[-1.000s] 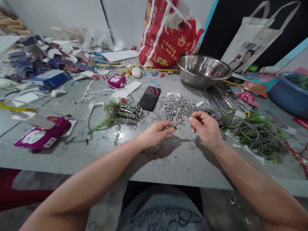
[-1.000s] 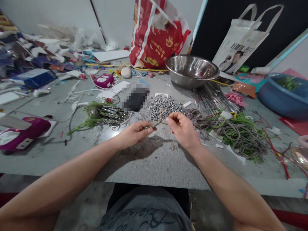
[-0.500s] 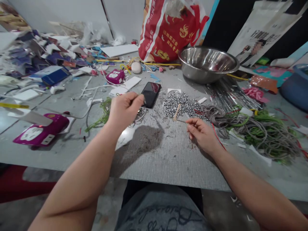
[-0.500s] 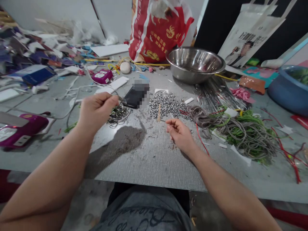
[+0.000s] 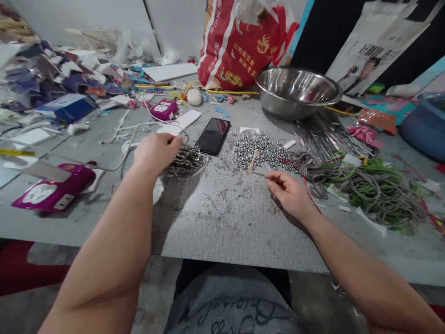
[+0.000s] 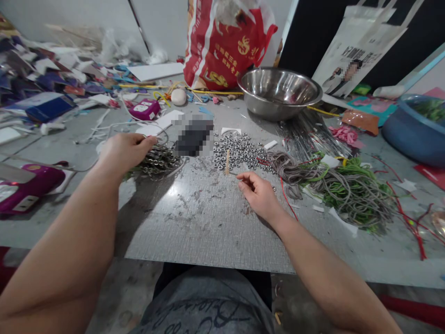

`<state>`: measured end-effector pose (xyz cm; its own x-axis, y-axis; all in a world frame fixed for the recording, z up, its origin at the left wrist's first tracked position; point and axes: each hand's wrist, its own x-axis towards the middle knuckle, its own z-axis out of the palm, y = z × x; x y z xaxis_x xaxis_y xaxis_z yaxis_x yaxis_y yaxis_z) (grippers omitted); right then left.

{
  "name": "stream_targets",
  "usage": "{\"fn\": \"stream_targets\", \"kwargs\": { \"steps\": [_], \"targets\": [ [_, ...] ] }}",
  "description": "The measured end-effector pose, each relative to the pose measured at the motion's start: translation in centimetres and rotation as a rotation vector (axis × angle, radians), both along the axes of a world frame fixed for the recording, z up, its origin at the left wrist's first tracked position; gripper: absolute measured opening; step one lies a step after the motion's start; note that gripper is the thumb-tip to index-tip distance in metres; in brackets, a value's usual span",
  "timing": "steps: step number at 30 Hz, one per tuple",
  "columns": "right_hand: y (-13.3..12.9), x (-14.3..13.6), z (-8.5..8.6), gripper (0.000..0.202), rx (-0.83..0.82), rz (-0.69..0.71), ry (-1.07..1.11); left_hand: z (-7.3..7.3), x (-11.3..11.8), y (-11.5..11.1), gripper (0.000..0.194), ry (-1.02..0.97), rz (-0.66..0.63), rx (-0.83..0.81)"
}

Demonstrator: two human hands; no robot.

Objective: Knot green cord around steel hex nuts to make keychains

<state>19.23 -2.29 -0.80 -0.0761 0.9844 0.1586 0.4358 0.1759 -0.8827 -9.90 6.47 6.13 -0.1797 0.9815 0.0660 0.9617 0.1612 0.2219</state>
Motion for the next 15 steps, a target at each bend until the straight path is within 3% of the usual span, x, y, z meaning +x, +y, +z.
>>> {"fn": "stream_targets", "kwargs": {
  "steps": [5,11,15],
  "targets": [
    [0.7,0.9,0.3,0.017,0.129,-0.079,-0.128,-0.7,-0.4,0.4,0.034,0.006,0.084,0.028],
    [1.9,4.3,2.7,0.02,0.285,-0.39,-0.361,-2.0,0.1,0.6,0.028,-0.063,-0.019,0.485],
    [2.8,7.2,3.5,0.021,0.257,-0.621,-0.642,-2.8,1.8,-0.2,0.024,-0.085,-0.18,0.649]
  ]
}}
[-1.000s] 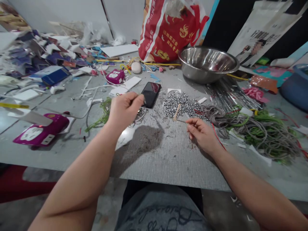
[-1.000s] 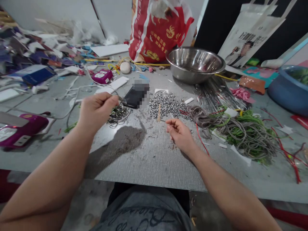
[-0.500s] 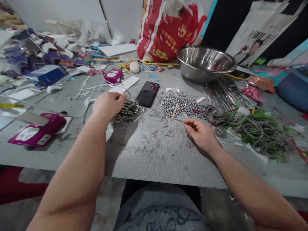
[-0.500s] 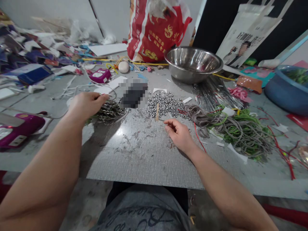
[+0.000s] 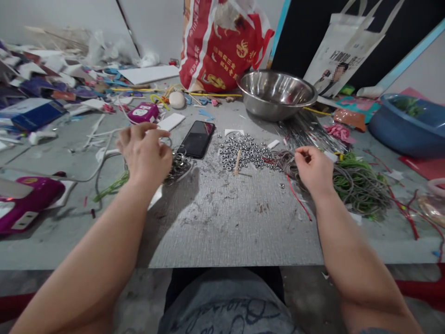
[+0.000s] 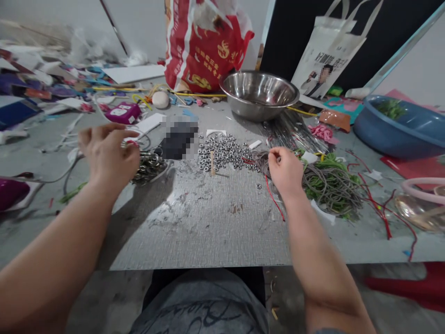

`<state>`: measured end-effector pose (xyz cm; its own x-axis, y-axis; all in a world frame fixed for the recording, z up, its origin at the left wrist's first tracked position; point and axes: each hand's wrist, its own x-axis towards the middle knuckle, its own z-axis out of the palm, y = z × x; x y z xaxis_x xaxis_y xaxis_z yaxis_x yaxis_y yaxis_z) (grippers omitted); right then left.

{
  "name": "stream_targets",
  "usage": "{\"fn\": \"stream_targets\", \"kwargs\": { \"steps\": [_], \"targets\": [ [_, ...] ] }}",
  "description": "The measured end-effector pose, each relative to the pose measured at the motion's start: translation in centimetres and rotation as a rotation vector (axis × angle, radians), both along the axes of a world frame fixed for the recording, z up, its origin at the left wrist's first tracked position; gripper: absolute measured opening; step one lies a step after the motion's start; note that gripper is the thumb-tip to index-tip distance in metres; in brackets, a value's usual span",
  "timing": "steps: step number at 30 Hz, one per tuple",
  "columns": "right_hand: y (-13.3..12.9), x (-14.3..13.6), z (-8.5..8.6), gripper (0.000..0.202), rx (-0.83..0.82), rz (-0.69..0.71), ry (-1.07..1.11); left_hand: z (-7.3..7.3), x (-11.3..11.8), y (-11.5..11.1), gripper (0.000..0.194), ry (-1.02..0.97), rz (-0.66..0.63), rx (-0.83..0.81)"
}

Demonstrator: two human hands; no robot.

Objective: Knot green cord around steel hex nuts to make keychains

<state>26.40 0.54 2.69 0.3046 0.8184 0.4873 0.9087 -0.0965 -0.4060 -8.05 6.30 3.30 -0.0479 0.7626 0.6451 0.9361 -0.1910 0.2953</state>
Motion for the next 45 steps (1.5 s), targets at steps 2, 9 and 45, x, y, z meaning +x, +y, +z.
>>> {"fn": "stream_targets", "kwargs": {
  "steps": [2,9,45],
  "targets": [
    [0.4,0.8,-0.2,0.023,-0.079,-0.09,-0.129,-0.7,1.2,-0.6,0.021,0.063,-0.143,0.021],
    [0.9,1.7,-2.0,0.021,-0.217,-0.144,-0.295,-2.2,3.3,-1.6,0.018,0.127,-0.442,-0.024],
    [-1.7,-5.8,-2.7,0.018,-0.078,0.831,-0.049,-3.1,10.4,-4.5,0.019,0.179,-0.813,-0.193]
  ]
}}
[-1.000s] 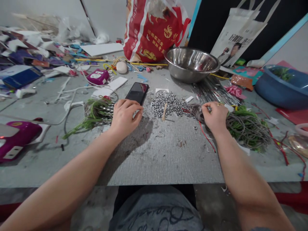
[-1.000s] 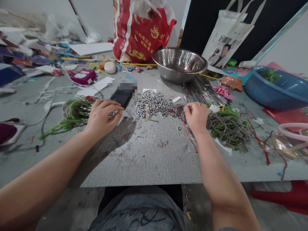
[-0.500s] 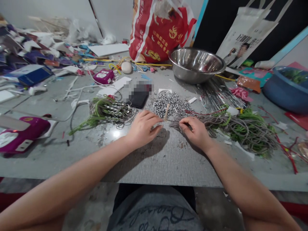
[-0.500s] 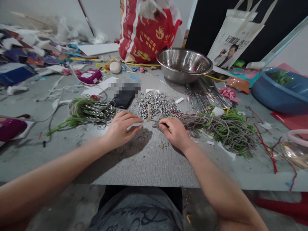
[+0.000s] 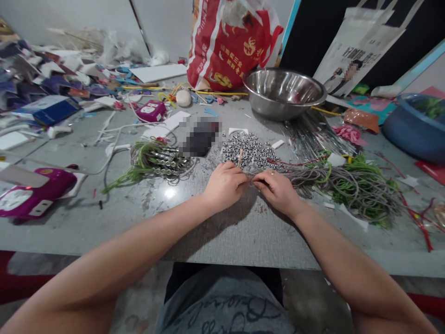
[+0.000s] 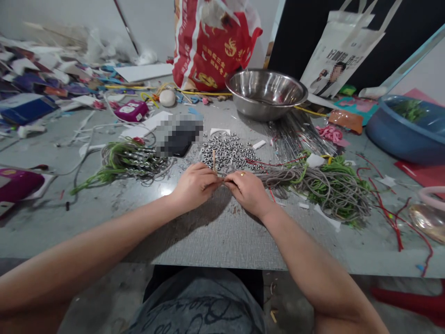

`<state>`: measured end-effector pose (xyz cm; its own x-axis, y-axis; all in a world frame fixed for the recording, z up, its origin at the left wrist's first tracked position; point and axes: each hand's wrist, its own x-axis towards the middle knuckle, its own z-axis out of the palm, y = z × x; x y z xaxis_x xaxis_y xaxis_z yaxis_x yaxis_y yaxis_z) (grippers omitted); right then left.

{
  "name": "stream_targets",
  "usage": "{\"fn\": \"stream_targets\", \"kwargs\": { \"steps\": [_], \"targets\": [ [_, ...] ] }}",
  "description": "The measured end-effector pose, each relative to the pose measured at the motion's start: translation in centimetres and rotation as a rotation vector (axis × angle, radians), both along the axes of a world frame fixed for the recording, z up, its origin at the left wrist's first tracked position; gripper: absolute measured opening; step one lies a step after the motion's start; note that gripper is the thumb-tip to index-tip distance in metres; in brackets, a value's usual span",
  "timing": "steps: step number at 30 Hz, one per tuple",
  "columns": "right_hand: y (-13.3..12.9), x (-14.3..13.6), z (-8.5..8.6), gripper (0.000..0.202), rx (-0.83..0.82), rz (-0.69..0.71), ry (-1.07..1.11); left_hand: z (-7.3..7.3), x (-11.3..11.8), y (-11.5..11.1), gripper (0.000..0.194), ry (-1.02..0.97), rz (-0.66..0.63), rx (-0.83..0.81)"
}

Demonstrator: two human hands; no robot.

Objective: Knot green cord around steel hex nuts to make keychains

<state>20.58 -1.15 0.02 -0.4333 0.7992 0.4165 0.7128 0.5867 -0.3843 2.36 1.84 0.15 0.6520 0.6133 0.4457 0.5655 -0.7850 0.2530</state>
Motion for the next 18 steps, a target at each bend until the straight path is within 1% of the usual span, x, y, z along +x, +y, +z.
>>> {"fn": "stream_targets", "kwargs": {
  "steps": [3,6,9,13,15,17,18],
  "targets": [
    [0.3,0.3,0.0,0.018,0.005,-0.031,-0.059,0.4,-0.9,0.0,0.02,-0.056,0.003,-0.023],
    [0.7,0.9,0.0,0.018,-0.018,-0.119,-0.06,1.4,-2.0,0.1,0.017,-0.217,0.036,-0.091],
    [1.3,2.0,-0.3,0.02,-0.026,-0.262,-0.03,2.4,-2.9,0.8,0.014,-0.454,0.082,-0.287],
    [2.3,3.5,-1.1,0.025,-0.011,-0.412,-0.014,3.9,-4.2,1.8,0.02,-0.814,0.112,-0.538],
    [2.7,4.1,-1.4,0.026,-0.019,-0.48,-0.027,4.8,-5.0,2.2,0.022,-0.973,0.08,-0.669],
    [3.0,4.6,-1.6,0.026,-0.031,-0.538,-0.042,5.9,-5.9,2.6,0.026,-1.094,0.091,-0.741],
    [3.1,4.7,-1.6,0.026,-0.035,-0.562,-0.048,6.4,-6.4,2.8,0.024,-1.114,0.116,-0.766]
  ]
}}
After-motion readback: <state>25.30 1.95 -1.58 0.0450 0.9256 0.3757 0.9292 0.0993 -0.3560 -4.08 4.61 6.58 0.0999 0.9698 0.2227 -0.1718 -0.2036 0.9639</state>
